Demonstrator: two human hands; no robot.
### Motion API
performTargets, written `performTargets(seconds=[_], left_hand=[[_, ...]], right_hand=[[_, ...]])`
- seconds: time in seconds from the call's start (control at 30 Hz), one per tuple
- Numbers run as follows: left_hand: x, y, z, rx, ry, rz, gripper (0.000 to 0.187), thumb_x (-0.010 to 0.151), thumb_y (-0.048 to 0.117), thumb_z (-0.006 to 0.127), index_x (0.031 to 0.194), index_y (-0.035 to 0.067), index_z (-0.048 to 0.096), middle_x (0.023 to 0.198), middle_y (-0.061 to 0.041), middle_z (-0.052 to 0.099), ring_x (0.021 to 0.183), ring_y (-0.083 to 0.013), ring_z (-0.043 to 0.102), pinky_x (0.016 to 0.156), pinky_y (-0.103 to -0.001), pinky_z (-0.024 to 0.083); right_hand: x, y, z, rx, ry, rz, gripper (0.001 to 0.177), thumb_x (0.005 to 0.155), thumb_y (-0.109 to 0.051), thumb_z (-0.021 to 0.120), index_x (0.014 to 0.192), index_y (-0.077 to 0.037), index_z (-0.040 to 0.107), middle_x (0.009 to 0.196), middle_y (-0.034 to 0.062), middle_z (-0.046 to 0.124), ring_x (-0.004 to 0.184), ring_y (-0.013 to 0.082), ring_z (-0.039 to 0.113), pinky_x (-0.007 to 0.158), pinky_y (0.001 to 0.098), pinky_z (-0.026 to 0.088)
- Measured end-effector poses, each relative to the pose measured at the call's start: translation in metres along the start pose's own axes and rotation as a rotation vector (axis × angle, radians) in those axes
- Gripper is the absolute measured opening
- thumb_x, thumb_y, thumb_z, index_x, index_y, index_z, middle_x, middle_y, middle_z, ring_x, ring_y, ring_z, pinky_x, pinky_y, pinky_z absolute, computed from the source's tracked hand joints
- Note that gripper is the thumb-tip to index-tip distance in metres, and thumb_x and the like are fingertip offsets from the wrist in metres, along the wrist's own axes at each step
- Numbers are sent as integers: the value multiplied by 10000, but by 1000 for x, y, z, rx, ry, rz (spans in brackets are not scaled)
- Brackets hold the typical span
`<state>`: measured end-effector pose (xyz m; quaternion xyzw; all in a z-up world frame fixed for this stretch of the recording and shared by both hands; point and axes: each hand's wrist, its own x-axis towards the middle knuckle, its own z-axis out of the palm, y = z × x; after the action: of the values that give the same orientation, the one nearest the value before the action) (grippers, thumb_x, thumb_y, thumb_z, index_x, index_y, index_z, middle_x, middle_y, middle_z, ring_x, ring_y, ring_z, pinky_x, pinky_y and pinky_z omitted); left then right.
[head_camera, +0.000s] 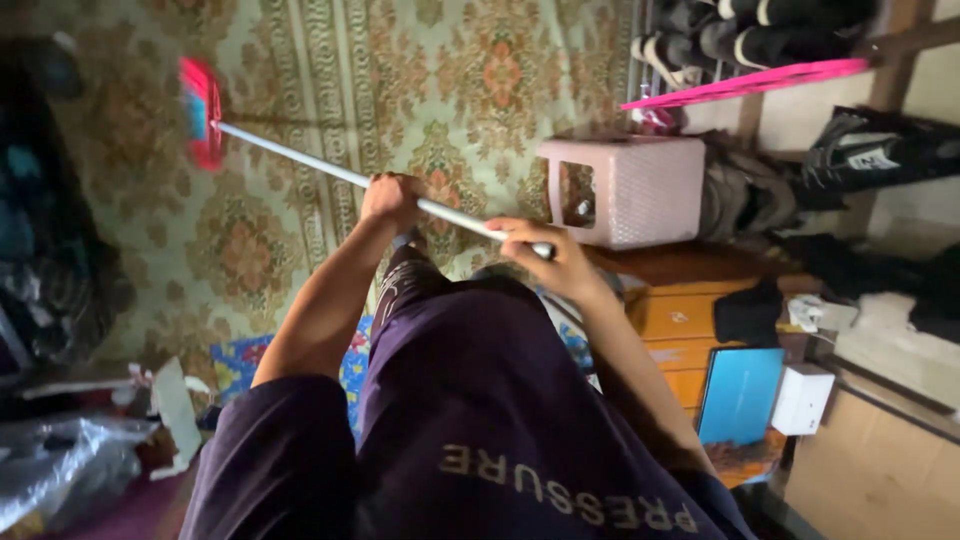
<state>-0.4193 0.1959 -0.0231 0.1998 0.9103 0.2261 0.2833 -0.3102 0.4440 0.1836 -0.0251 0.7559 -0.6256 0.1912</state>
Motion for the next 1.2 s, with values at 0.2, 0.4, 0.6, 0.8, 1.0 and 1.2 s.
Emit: performTargets(seconds=[0.2,0.4,0.6,0.8,1.0,1.2], left_hand=[[22,154,-52,-358,-162,181,258,733,210,701,969,272,785,945,-91,741,901,-327,715,824,-430,573],[41,241,-43,-480,-369,340,253,718,174,652,953,167,745,923,-79,769,905,-261,762,844,-390,596],[85,248,-16,-447,-281,534,273,705,275,792,935,135,750,911,-118,737,912,-319,713,813,-447,549],[135,202,-9,-233,-371,-12,226,777,303,741,908,121,717,908,-140,719,897,-303,714,799,-465,554],[161,308,-78,-168,-452,16,208,877,131,671,1062,223,702,1033,-61,758,887,-196,708,772,-341,590],[217,436,-47,-95,-360,368,226,961,211,622,1145,242,750,1324,8,693,1164,-218,664,990,-393,542]], right_hand=[[-53,-96,-74,25,342,-291,172,1040,-189,662,981,-32,701,1129,167,746,1232,359,675,1277,591,409],[-61,-178,-116,-362,127,-399,120,967,-87,694,854,-109,660,836,63,759,931,249,786,1186,590,443],[-25,-136,-160,-182,-88,-494,97,909,-82,724,871,-31,651,759,67,672,778,248,750,1054,575,511],[11,-56,-202,242,9,-290,143,993,-97,676,872,-25,654,876,85,668,974,273,673,1060,543,495],[-2,-85,-308,-246,125,-381,117,937,-113,724,867,-28,685,900,69,709,1080,291,704,1226,602,357],[-33,-130,-389,-258,136,-688,212,929,-222,632,744,-122,607,758,16,668,855,251,728,1126,591,454]])
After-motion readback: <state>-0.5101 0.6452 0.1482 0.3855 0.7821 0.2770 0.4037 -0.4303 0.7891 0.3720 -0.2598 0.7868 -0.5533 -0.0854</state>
